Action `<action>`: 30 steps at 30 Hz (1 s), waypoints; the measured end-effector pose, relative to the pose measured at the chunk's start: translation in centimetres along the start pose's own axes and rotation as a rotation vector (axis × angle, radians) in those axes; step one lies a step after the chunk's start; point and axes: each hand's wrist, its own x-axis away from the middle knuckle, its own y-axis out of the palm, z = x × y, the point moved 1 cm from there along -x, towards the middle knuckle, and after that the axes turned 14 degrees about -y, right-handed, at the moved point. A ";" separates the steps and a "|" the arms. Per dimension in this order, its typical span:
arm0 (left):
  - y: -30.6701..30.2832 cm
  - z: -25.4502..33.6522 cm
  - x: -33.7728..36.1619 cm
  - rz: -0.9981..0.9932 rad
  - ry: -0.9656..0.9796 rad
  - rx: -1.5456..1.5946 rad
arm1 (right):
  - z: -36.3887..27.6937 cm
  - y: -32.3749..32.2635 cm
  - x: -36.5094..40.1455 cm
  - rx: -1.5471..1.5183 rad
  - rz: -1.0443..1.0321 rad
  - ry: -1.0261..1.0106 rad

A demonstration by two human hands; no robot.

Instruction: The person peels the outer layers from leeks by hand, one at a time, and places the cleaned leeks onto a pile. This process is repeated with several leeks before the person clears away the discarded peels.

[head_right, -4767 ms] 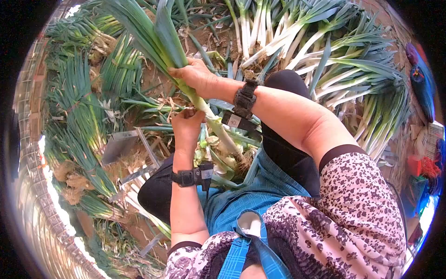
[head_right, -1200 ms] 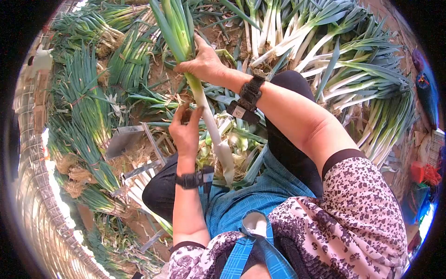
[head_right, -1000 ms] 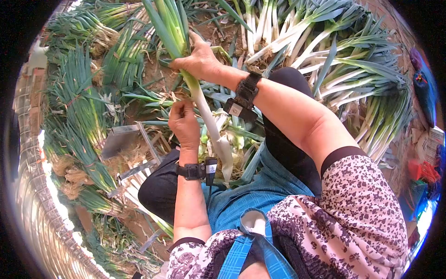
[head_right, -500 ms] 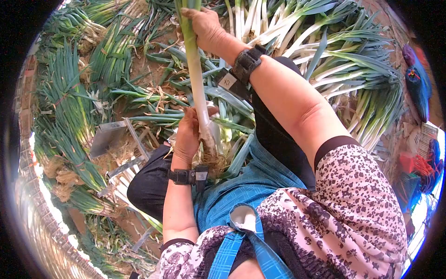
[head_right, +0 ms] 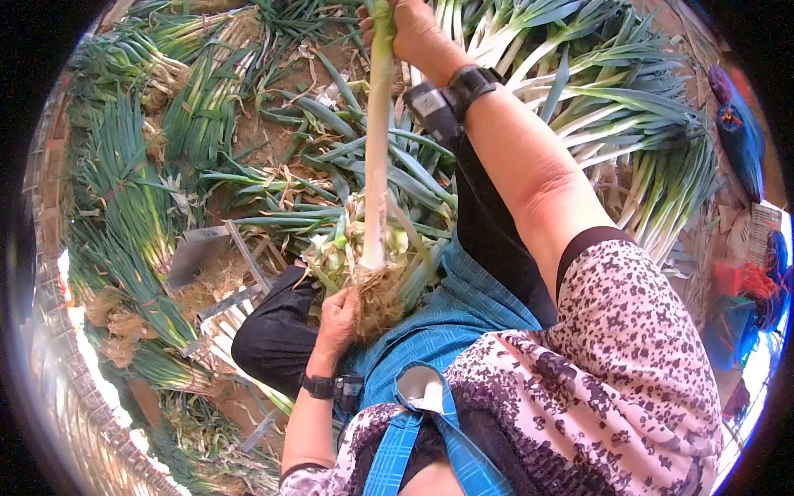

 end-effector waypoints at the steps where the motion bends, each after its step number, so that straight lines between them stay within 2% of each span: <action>1: -0.7 -0.3 0.0 0.029 -0.053 -0.160 | 0.6 -0.3 0.3 -0.001 0.000 0.000; 2: -1.0 -0.8 0.2 0.072 -0.106 -0.312 | 1.4 -0.1 0.6 0.280 0.185 -0.121; 3: -0.9 -3.4 -0.4 0.151 -0.036 -0.615 | 1.9 0.5 0.7 0.549 0.366 -0.253; 4: -0.8 -5.5 -0.2 0.139 -0.011 -0.842 | 2.8 -0.4 -0.6 0.563 0.347 -0.450; 6: -1.3 -6.2 1.2 0.014 -0.127 -1.081 | -0.1 -0.9 -0.7 0.472 0.217 -0.272; 7: -2.1 -5.4 1.1 0.131 -0.080 -0.993 | 1.7 -4.9 -4.7 0.341 -0.030 -0.468; 8: -2.8 -3.7 0.4 0.249 -0.031 -0.904 | 1.7 -5.5 -4.8 0.093 -0.042 -0.455; 9: -2.5 -0.2 -0.1 0.519 0.074 -1.027 | 0.1 -2.8 -2.4 0.281 0.156 -0.357; 10: -2.4 2.3 -1.2 0.616 0.299 -0.928 | -2.1 0.5 1.2 0.465 0.355 -0.259; 12: 0.2 8.4 -2.8 0.590 0.595 -0.600 | -3.2 1.7 4.6 0.670 0.202 -0.385; 13: 1.5 10.4 -4.0 0.580 0.671 -0.537 | -2.5 1.9 3.9 0.772 0.344 -0.256; 14: 2.7 11.0 -5.3 0.576 0.673 -0.536 | -0.7 0.9 2.6 0.647 0.321 -0.489; 16: 4.6 11.5 -7.9 0.476 0.560 -0.288 | -0.6 1.5 3.5 0.615 0.376 -0.504; 17: 5.1 11.5 -8.7 0.526 0.531 -0.217 | -0.3 0.6 2.7 0.622 0.382 -0.507; 20: 5.7 11.2 -9.0 0.563 0.500 -0.193 | 0.5 -0.5 1.4 0.601 0.369 -0.403; 22: 5.5 10.6 -9.3 0.637 0.565 -0.190 | 0.8 -0.6 1.5 0.561 0.527 -0.299; 26: 5.1 10.1 -8.9 0.693 0.518 -0.243 | 2.1 -1.0 1.4 0.576 0.501 -0.305; 28: 5.1 9.5 -9.1 0.668 0.515 -0.248 | 2.5 -0.9 1.5 0.602 0.507 -0.289; 29: 5.2 9.1 -9.2 0.644 0.432 -0.268 | 2.7 -0.8 1.5 0.649 0.492 -0.283; 30: 5.1 8.9 -9.5 0.638 0.428 -0.264 | 2.9 -0.7 1.6 0.696 0.477 -0.279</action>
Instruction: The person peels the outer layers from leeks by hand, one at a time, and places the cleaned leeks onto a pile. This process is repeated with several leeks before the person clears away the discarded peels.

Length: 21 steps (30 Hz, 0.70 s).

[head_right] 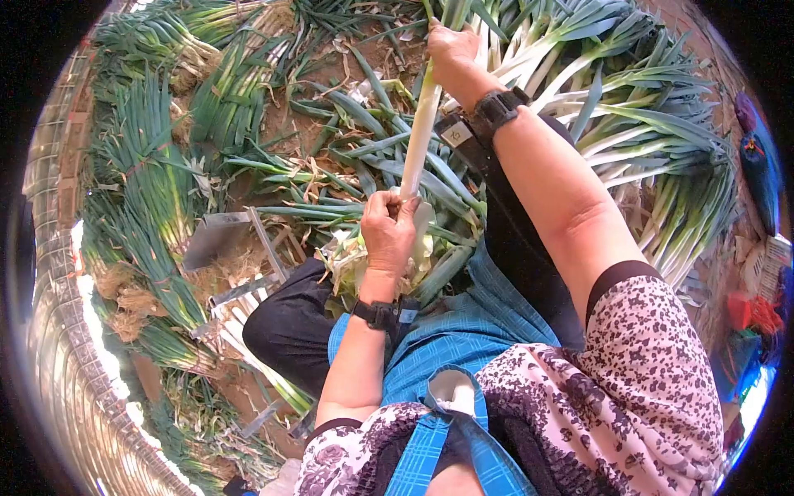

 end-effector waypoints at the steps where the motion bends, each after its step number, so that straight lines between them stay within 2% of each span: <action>1: 0.2 -0.7 -0.1 0.019 0.067 -0.036 | 0.4 0.0 0.3 0.025 -0.002 -0.078; 4: 0.2 -1.5 -0.1 0.041 0.185 -0.110 | 1.7 0.7 0.7 0.277 0.127 -0.234; 6: 0.0 -1.5 0.1 0.069 0.247 -0.146 | 0.4 0.5 1.5 0.118 0.046 -0.100; 11: -0.6 -2.1 0.3 0.045 0.331 -0.265 | 0.0 0.8 2.8 0.111 0.051 -0.073; 15: -1.0 -1.9 0.4 0.023 0.295 -0.334 | 0.0 1.2 2.7 0.096 0.058 -0.077; 17: -2.0 -0.7 0.9 0.058 0.490 -0.480 | -1.3 0.9 2.5 0.132 0.082 -0.042; 18: -2.4 -0.2 0.8 0.055 0.497 -0.479 | -1.9 0.7 2.4 0.174 0.101 -0.002; 19: -2.8 0.3 0.8 0.065 0.586 -0.457 | -2.9 0.5 3.0 0.076 0.143 0.025; 21: -3.1 0.5 0.2 0.065 0.755 -0.438 | -2.9 0.1 2.2 0.162 0.175 0.018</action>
